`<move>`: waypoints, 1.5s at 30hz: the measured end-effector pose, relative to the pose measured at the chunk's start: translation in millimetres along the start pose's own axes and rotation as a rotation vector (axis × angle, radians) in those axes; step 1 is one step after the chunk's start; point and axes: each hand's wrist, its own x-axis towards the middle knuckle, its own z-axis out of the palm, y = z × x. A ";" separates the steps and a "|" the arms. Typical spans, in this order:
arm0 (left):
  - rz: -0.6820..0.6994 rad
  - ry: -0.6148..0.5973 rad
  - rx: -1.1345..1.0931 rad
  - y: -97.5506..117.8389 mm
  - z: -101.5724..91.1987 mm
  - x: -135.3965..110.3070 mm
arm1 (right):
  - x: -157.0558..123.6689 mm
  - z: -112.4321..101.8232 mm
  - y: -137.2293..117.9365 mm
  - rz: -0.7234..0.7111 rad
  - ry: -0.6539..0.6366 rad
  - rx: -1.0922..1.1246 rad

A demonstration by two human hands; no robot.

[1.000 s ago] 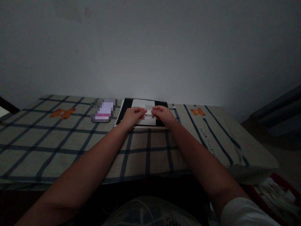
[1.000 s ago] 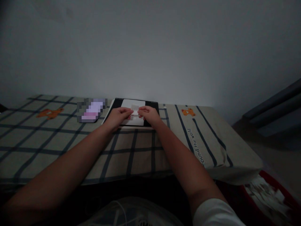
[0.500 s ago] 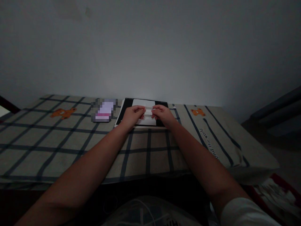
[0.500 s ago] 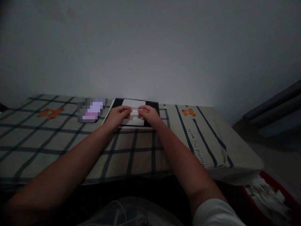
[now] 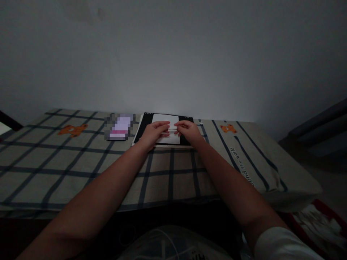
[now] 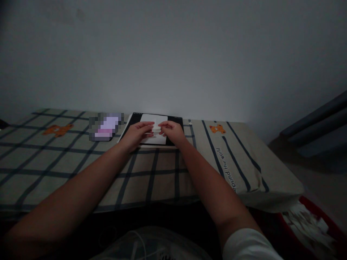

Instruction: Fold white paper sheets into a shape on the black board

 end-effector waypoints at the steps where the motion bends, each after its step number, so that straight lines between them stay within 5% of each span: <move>1: 0.005 0.008 0.006 -0.5 -0.1 0.4 | 0.2 -0.1 0.4 -0.004 -0.004 -0.007; 15: 0.383 -0.022 0.555 -1.6 -8.4 2.1 | 0.2 -2.6 2.8 0.100 -0.111 -0.114; 28: 0.220 0.028 0.447 -7.6 -11.7 7.0 | 2.9 1.4 3.6 0.241 -0.056 0.163; 45: 0.262 -0.011 0.567 0.2 -9.4 0.4 | 0.6 -5.0 3.8 0.080 -0.082 -0.034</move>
